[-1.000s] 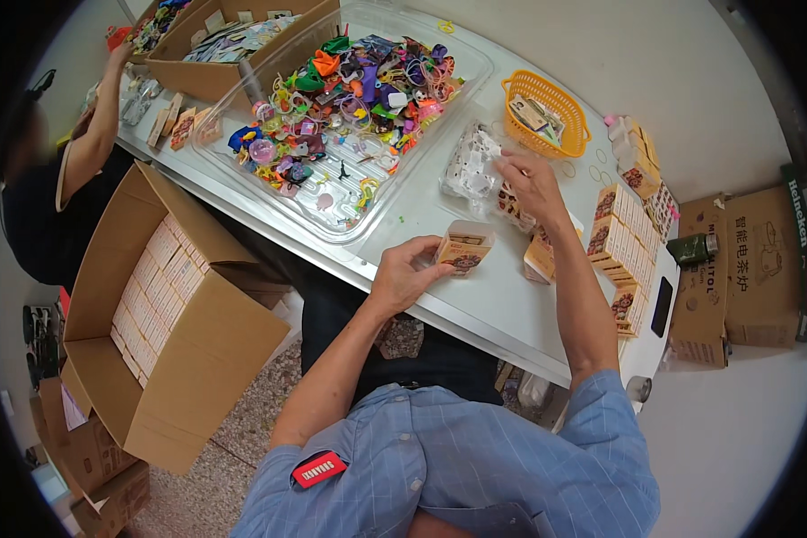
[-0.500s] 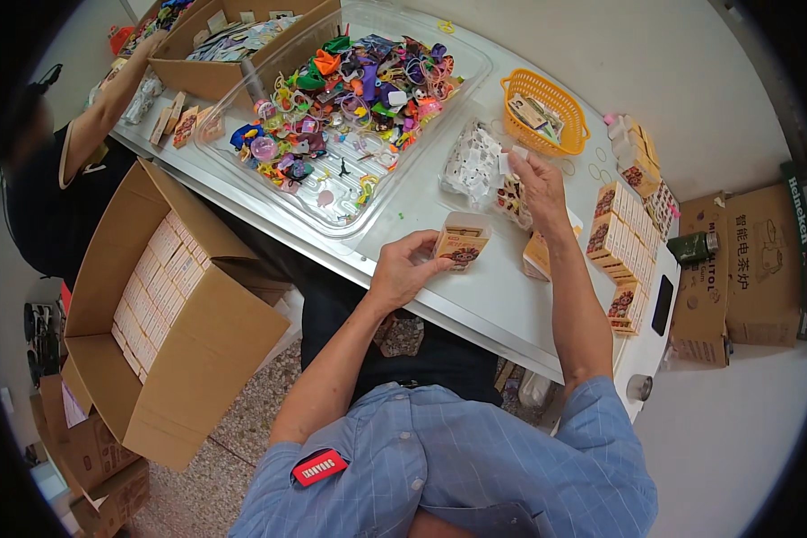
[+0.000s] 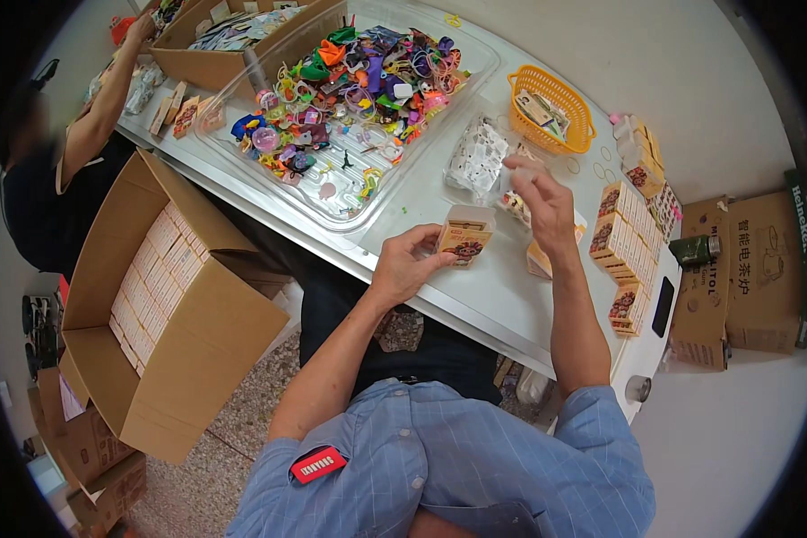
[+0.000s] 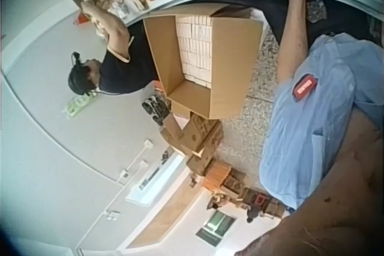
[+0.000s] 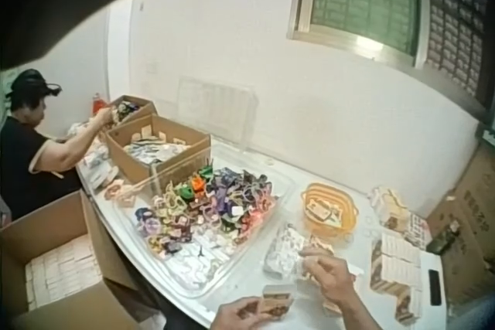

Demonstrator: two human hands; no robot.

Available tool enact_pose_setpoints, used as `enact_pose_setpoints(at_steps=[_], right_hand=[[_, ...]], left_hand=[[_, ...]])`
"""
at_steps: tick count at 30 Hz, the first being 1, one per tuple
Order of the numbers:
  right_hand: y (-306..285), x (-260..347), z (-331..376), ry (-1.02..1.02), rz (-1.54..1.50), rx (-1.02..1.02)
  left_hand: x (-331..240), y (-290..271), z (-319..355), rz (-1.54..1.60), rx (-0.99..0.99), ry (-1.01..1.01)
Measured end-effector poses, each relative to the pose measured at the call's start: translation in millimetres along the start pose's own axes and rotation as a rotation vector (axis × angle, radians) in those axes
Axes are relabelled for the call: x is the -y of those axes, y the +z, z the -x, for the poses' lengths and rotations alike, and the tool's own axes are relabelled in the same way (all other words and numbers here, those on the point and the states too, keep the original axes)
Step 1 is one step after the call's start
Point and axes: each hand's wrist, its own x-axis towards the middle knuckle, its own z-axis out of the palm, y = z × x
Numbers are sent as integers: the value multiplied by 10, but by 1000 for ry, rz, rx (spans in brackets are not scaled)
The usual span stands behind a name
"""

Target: Manually packing small colorful items into small product boxes and organizing them into larger shipping containers.

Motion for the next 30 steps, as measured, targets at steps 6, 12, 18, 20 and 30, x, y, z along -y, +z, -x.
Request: enact_pose_setpoints(at_steps=[6, 12, 18, 20, 30], right_hand=[[99, 149, 229, -370, 325, 243], [184, 163, 251, -387, 493, 310], [129, 369, 33, -390, 392, 225], [149, 424, -73, -334, 360, 224], [1195, 267, -1847, -639, 954, 302]], left_hand=[[-12, -7, 6, 15, 4, -30], [-64, -14, 9, 2, 5, -23], [-91, -18, 10, 9, -5, -21], [-97, -6, 10, 59, -28, -21], [-123, -43, 47, 55, -55, 14]])
